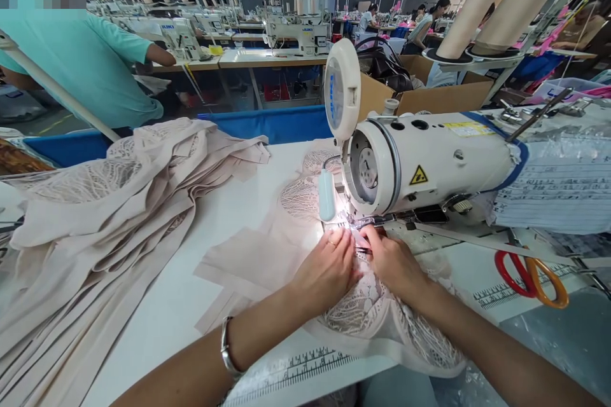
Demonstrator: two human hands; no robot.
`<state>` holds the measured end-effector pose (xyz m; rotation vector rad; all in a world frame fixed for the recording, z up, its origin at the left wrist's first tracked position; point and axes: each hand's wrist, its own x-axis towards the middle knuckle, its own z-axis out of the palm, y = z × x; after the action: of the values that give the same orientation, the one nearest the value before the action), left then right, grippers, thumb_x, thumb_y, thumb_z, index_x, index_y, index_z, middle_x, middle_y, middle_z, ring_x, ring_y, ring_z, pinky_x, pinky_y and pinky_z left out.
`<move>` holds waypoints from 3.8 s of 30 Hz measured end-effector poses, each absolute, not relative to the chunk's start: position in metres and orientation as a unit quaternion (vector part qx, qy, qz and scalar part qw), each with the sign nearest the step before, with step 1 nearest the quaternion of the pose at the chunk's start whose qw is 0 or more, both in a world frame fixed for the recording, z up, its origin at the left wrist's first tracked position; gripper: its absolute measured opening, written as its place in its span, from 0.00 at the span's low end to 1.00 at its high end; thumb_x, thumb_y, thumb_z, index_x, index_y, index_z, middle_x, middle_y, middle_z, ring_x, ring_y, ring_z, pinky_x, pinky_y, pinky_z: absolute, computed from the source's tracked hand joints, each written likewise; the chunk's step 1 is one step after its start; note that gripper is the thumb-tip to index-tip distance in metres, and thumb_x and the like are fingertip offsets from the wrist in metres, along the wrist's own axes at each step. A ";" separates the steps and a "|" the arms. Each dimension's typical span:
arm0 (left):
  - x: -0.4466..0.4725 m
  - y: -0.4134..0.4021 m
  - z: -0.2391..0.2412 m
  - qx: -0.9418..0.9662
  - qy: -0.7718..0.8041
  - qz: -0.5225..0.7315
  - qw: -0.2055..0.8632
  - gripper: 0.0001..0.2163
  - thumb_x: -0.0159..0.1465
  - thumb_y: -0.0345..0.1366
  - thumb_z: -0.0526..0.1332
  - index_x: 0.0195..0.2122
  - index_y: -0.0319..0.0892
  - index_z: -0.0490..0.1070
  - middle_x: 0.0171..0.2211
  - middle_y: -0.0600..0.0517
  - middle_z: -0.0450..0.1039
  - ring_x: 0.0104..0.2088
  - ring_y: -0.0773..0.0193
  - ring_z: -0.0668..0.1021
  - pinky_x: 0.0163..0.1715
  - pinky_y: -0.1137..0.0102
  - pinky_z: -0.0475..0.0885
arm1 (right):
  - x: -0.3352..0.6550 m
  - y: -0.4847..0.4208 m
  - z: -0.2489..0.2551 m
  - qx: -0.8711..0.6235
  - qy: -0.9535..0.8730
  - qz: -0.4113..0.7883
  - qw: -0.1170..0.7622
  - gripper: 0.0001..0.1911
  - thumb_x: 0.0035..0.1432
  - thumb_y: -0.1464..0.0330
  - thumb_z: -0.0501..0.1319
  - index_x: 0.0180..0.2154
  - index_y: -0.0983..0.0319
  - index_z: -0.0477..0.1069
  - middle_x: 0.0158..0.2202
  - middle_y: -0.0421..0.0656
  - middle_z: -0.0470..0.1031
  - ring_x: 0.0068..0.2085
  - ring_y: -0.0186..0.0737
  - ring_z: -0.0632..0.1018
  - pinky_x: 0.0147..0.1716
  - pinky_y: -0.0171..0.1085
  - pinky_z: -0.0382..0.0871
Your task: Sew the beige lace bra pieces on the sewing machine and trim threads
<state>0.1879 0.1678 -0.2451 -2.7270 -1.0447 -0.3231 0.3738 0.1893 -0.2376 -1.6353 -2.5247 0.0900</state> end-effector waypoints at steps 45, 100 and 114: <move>0.167 0.180 -0.227 -0.949 -0.263 -0.169 -0.047 0.14 0.73 0.40 0.58 0.55 0.36 0.68 0.49 0.42 0.74 0.53 0.50 0.74 0.62 0.50 0.61 | 0.411 0.187 -0.225 -0.472 -0.878 0.065 0.046 0.39 0.49 0.78 0.57 0.63 0.51 0.64 0.32 0.34 0.81 0.31 0.37 0.79 0.28 0.33 0.59; 0.167 0.182 -0.229 -0.941 -0.307 -0.139 -0.032 0.28 0.76 0.53 0.40 0.59 0.34 0.64 0.55 0.38 0.70 0.60 0.44 0.67 0.61 0.40 0.47 | 0.441 0.199 -0.227 -0.256 -0.951 -0.049 0.168 0.29 0.56 0.85 0.47 0.52 0.61 0.74 0.26 0.39 0.71 0.26 0.33 0.68 0.26 0.36 0.53; 0.166 0.185 -0.228 -0.936 -0.326 -0.125 -0.039 0.30 0.76 0.54 0.37 0.62 0.35 0.63 0.59 0.36 0.67 0.62 0.43 0.65 0.59 0.37 0.52 | 0.428 0.217 -0.223 -0.296 -0.945 -0.084 0.111 0.20 0.63 0.78 0.55 0.47 0.54 0.78 0.28 0.39 0.73 0.27 0.35 0.69 0.27 0.38 0.48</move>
<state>0.1665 0.1854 -0.2280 -3.0176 -1.0498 -0.4022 0.4283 0.2173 -0.2228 -0.8701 -2.7763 -0.2475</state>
